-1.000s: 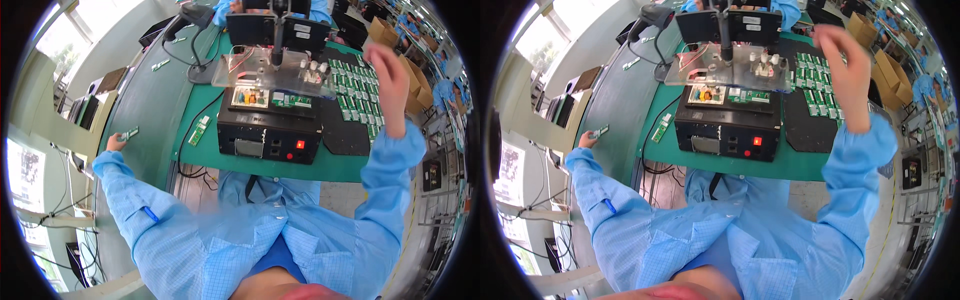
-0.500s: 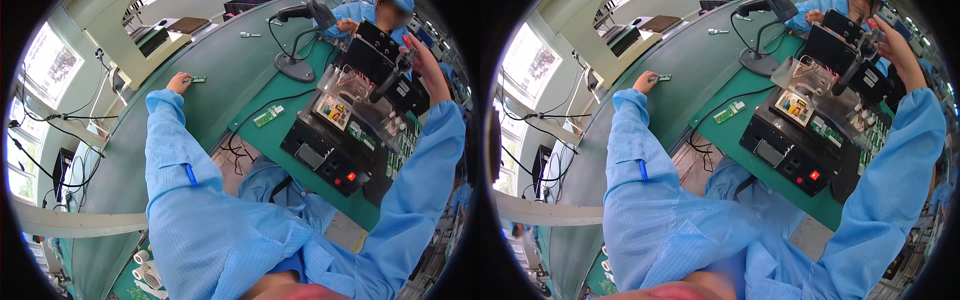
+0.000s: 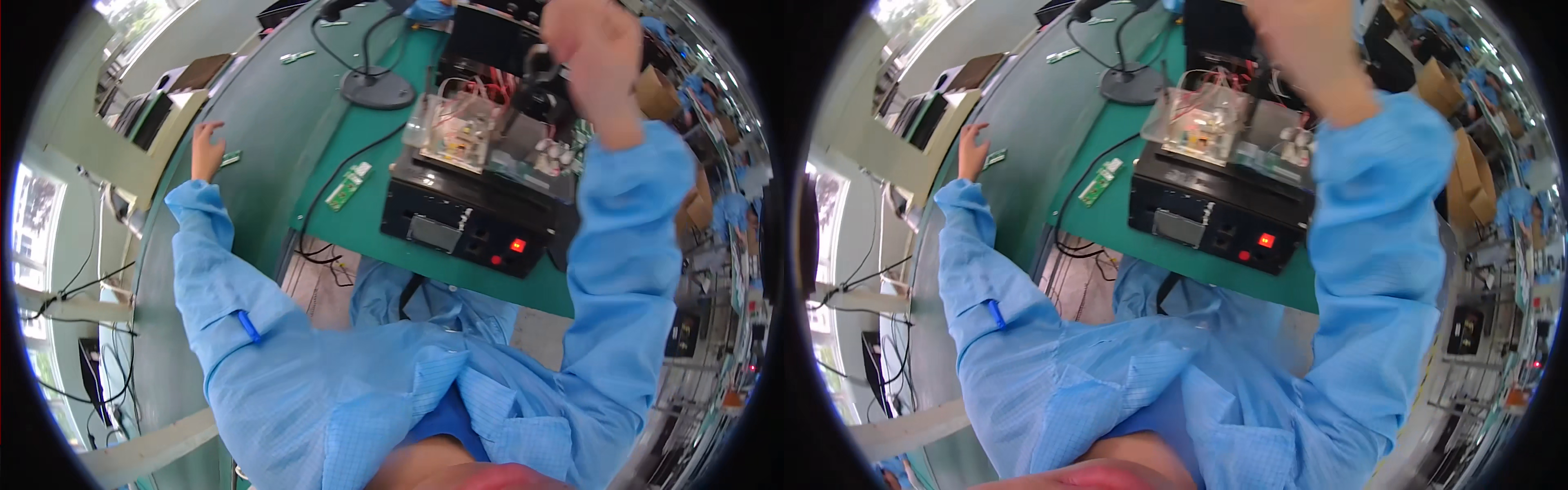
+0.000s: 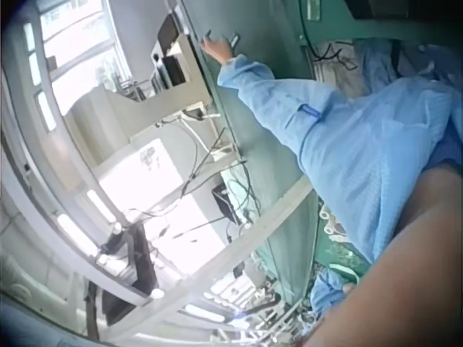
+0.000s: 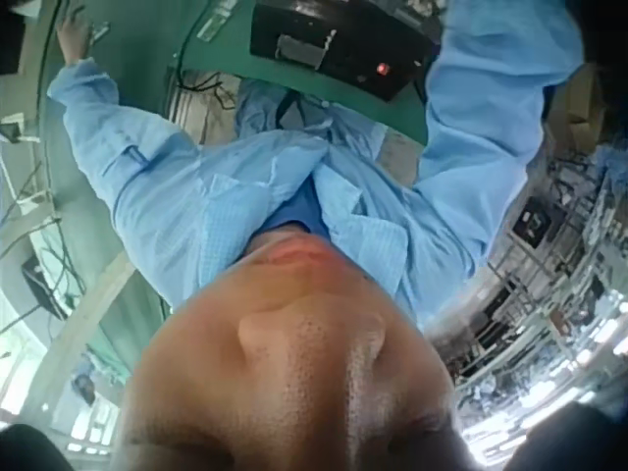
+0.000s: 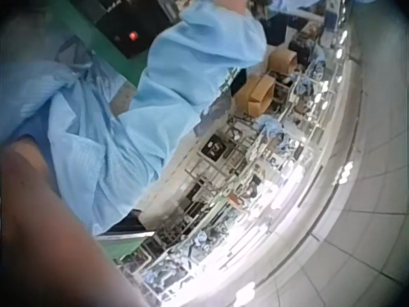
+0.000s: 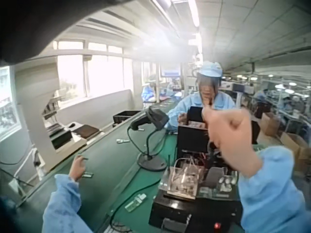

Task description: Testing printed circuit boards using a specialized benchtop machine and organizing them onto a tray.

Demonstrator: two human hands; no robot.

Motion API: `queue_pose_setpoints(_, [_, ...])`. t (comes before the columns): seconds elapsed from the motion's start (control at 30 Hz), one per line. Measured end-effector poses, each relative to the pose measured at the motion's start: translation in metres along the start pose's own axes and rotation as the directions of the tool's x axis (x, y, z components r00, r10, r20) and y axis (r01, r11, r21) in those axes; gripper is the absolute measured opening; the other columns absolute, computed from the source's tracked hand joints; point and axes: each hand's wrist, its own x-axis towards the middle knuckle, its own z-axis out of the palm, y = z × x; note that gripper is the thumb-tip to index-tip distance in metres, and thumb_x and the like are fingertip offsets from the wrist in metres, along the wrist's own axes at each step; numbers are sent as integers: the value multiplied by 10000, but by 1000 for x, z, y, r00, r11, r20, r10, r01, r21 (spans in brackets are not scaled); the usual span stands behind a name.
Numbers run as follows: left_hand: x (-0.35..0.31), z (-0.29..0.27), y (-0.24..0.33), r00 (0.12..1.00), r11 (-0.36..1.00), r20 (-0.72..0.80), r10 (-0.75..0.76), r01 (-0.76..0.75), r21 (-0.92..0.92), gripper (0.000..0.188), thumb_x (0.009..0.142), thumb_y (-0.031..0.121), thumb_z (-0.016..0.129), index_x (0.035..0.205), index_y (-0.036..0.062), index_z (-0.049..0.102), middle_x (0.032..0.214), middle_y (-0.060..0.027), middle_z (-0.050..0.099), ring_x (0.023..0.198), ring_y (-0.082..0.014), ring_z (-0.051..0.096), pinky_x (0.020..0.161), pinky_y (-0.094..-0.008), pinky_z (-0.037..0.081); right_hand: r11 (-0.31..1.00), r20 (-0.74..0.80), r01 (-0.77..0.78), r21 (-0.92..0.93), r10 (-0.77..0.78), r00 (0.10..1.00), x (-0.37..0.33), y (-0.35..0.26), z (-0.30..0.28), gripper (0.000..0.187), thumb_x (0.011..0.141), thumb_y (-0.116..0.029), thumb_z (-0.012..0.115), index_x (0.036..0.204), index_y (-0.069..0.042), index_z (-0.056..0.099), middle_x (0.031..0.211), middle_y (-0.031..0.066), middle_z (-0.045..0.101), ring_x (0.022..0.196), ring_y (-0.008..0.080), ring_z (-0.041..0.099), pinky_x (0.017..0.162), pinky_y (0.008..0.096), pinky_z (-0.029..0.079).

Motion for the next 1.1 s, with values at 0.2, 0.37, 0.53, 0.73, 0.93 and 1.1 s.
queue_pose_setpoints(0.2, [55, 17, 238, 932, 867, -14, 361, -341, -364, 216, 776, 2, 611, 981, 41, 666, 843, -82, 619, 768, -223, 612, 711, -323, 501, 951, 50, 157, -267, -149, 988, -40, -29, 3, 231, 817, -11, 699, 649, -12, 540, 664, 44, 532, 589, 188, 475, 508, 282, 375])
queue_pose_setpoints(0.37, [43, 14, 399, 645, 553, 42, 763, -618, -559, 162, 822, 11, 635, 976, 50, 669, 829, -94, 623, 734, -281, 617, 655, -357, 513, 952, 144, 214, -220, -186, 972, -50, -28, -10, 142, 849, -28, 665, 989, -23, 637, 1047, 118, 652, 980, 270, 631, 854, 326, 505])
queue_pose_setpoints(0.53, [48, 42, 467, 561, 501, 84, 823, -650, -571, 157, 877, 123, 610, 1016, 87, 673, 817, -100, 655, 728, -293, 643, 650, -380, 522, 975, 8, -5, -224, 7, 1000, -79, -38, -27, 394, 857, -12, 646, 1248, -41, 609, 1212, 122, 648, 1010, 175, 661, 838, 310, 524])
queue_pose_setpoints(0.73, [58, 53, 496, 478, 581, 333, 813, -631, -514, 214, 895, 183, 583, 1065, 140, 705, 779, -115, 681, 721, -301, 665, 665, -397, 537, 877, 169, -259, -405, 350, 921, -124, -25, -70, 194, 828, -77, 709, 1022, -67, 714, 885, 52, 726, 496, 65, 560, 455, 247, 411])
queue_pose_setpoints(0.93, [52, 65, 493, 419, 562, 378, 826, -661, -497, 229, 889, 190, 584, 1071, 174, 722, 711, -130, 662, 660, -314, 655, 625, -406, 534, 840, 304, -339, -424, 485, 820, -136, -11, -59, 145, 794, -144, 735, 903, -58, 696, 827, 126, 702, 713, 308, 681, 623, 372, 538])
queue_pose_setpoints(1.1, [45, 63, 495, 508, 619, 354, 785, -647, -445, 292, 867, 209, 552, 1137, 223, 660, 713, -143, 663, 655, -343, 659, 633, -454, 540, 845, 274, -357, -399, 481, 833, -135, -10, -60, 182, 785, -159, 757, 899, -30, 698, 844, 119, 725, 750, 281, 708, 667, 348, 547])
